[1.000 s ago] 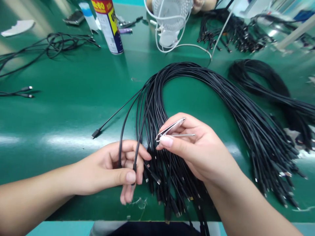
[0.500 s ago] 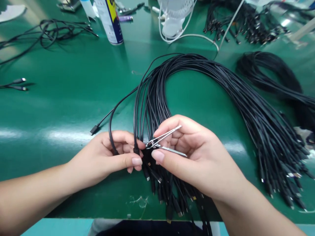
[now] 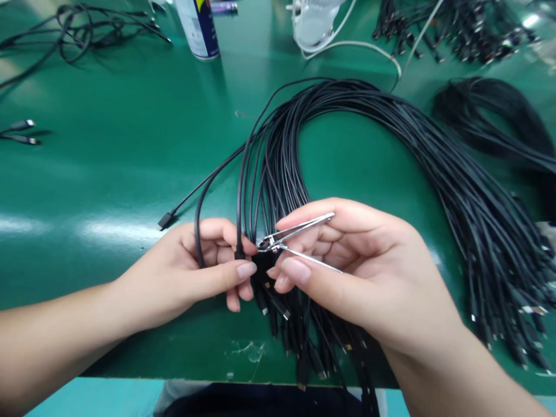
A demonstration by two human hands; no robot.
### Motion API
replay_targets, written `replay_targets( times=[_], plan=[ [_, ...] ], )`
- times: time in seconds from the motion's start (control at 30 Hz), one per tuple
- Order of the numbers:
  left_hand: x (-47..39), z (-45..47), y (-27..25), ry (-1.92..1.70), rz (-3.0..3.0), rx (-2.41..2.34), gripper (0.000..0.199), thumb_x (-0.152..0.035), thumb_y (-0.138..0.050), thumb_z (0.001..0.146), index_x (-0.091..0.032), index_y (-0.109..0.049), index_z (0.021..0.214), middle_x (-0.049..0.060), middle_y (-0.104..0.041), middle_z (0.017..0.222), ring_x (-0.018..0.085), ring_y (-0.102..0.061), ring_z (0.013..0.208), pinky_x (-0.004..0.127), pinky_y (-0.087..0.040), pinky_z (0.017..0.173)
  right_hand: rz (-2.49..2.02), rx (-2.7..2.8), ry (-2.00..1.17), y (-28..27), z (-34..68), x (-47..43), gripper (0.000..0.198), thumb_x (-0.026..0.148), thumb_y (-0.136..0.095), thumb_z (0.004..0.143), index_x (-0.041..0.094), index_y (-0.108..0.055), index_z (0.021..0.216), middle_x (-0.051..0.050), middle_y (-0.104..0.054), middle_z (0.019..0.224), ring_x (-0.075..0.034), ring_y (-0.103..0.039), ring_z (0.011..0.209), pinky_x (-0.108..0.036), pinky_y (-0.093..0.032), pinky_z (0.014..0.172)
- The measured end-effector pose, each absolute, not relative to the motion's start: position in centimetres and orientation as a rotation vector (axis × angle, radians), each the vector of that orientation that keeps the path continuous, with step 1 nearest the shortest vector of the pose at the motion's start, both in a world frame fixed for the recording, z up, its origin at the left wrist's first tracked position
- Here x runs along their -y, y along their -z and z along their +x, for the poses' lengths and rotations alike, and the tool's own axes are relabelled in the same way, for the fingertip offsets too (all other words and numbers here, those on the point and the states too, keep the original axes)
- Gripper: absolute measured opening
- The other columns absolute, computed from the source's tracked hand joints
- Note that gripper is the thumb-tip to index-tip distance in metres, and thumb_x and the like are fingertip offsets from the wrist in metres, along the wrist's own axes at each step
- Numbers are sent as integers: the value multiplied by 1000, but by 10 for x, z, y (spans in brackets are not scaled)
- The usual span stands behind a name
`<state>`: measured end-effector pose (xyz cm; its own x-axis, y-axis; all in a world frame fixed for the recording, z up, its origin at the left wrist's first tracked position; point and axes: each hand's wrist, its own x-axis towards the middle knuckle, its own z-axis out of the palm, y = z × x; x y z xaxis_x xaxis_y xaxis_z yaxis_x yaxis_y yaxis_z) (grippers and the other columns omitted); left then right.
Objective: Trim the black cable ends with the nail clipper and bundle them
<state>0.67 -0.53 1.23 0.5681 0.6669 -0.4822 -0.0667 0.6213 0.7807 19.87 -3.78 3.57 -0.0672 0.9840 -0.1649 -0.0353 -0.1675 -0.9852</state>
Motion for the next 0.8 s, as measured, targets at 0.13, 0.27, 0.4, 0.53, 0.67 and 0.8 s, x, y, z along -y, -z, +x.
replay_targets(
  times=[0.13,0.27,0.4,0.53,0.67,0.8],
  plan=[
    [4,6,-11,-531,801,-883,23,-12,-79,69,-14,-60,81,-5,-65,54,6,-61,47,14,-51,50,-1273,1154,-1318,-33,199,37,15,35,-81,72,29,-75,85,0,-71,67,-15,-67,57,-26,-57,55],
    [4,5,-11,-566,756,-927,28,-13,-82,65,-14,-60,82,-3,-68,57,11,-67,51,19,-56,55,-1260,1136,-1290,-31,204,35,20,40,-82,71,28,-74,84,-1,-68,63,-18,-66,56,-31,-58,56],
    [5,5,-10,-657,709,-906,33,-12,-84,63,-15,-54,75,-2,-71,59,14,-69,52,22,-59,55,-1240,1151,-1313,-29,208,33,18,38,-82,71,28,-75,85,-1,-70,65,-16,-67,56,-27,-57,53],
    [6,7,-9,-677,661,-841,30,-14,-85,62,-14,-57,74,0,-74,68,18,-73,62,25,-61,56,-1252,1173,-1321,-27,208,33,20,37,-82,71,28,-75,88,0,-70,66,-16,-67,58,-25,-56,55],
    [7,7,-10,-650,656,-811,22,-18,-83,67,-13,-63,76,2,-76,75,20,-75,70,27,-63,61,-1250,1175,-1315,-27,205,34,19,38,-83,70,28,-75,85,-1,-72,71,-16,-68,63,-26,-57,60],
    [7,7,-12,-599,651,-789,18,-16,-81,70,-12,-65,77,2,-75,73,18,-75,70,24,-62,61,-1256,1194,-1316,-26,202,34,16,29,-82,72,29,-76,86,0,-75,78,-16,-71,70,-24,-59,65]
  ],
)
